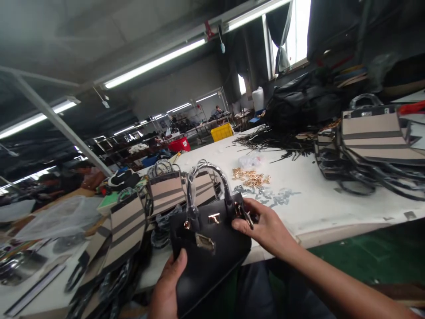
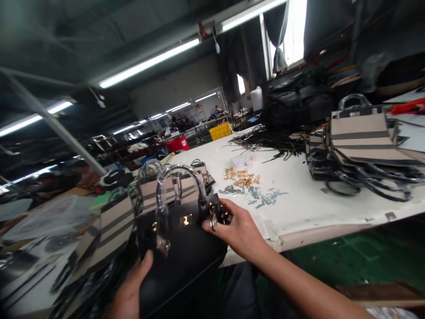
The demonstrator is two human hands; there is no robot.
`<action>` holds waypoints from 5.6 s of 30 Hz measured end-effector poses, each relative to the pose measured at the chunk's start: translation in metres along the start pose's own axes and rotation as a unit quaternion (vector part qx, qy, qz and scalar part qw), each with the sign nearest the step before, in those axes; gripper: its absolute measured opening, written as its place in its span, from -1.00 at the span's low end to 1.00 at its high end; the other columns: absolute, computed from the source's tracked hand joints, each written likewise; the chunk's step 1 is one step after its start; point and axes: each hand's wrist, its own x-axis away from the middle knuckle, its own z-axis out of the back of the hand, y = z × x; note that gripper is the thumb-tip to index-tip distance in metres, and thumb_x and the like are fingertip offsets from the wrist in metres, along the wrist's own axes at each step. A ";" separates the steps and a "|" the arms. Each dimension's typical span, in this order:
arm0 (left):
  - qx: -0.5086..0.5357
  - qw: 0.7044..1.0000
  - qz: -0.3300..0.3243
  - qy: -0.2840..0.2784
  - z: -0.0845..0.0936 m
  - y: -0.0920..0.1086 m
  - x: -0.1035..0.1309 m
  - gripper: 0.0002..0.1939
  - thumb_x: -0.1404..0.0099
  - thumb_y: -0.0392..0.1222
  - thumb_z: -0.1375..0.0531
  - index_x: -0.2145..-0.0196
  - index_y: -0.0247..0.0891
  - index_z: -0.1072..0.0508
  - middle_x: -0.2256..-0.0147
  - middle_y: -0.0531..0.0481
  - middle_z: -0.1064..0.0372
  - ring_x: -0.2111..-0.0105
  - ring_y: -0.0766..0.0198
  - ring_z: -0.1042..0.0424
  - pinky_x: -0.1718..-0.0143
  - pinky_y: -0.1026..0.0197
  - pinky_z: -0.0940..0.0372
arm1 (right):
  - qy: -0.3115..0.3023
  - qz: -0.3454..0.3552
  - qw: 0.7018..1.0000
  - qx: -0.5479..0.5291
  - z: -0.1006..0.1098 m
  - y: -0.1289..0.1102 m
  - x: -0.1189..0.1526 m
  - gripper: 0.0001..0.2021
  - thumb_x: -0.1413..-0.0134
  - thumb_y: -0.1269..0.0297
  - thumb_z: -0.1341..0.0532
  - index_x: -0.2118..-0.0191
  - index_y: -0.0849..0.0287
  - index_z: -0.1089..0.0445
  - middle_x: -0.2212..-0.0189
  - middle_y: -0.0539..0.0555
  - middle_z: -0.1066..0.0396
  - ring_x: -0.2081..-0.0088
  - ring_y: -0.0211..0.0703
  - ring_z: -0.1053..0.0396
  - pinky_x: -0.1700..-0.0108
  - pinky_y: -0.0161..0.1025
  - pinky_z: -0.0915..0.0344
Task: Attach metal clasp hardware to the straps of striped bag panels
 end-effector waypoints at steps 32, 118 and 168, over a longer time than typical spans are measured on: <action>-0.404 0.878 -0.122 -0.226 0.002 0.046 -0.064 -0.65 -0.32 0.15 -0.32 0.26 -0.22 -0.58 0.26 -0.03 -0.61 0.13 -0.01 -0.55 0.02 0.12 -0.38 | -0.037 -0.252 0.953 -0.166 -0.012 0.065 0.031 -0.49 -0.17 -0.21 -0.31 0.48 0.18 -0.40 0.76 -0.10 -0.19 0.69 -0.34 -0.07 0.59 -0.35 0.00; -0.603 0.745 -0.166 -0.233 -0.096 -0.197 -0.163 -0.71 -0.31 -0.08 -0.30 0.01 -0.04 -0.47 0.11 0.00 -0.51 0.04 0.05 -0.44 0.11 0.02 -0.30 | -0.346 0.183 0.786 0.478 0.113 0.171 -0.070 -0.69 -0.36 0.31 -0.28 -0.16 0.07 -0.52 0.02 0.14 -0.61 0.11 -0.08 -0.59 0.12 -0.23 -0.48; -0.579 0.786 -0.124 -0.175 -0.100 -0.188 -0.165 -0.62 -0.29 0.19 -0.30 0.01 0.04 -0.58 0.01 0.03 -0.62 0.01 -0.01 -0.55 0.08 0.09 -0.35 | 0.144 -0.190 0.965 0.105 0.073 0.143 0.092 -0.70 0.02 0.04 -0.44 0.29 0.17 -0.51 0.43 -0.01 -0.46 0.39 -0.15 -0.38 0.33 -0.25 -0.32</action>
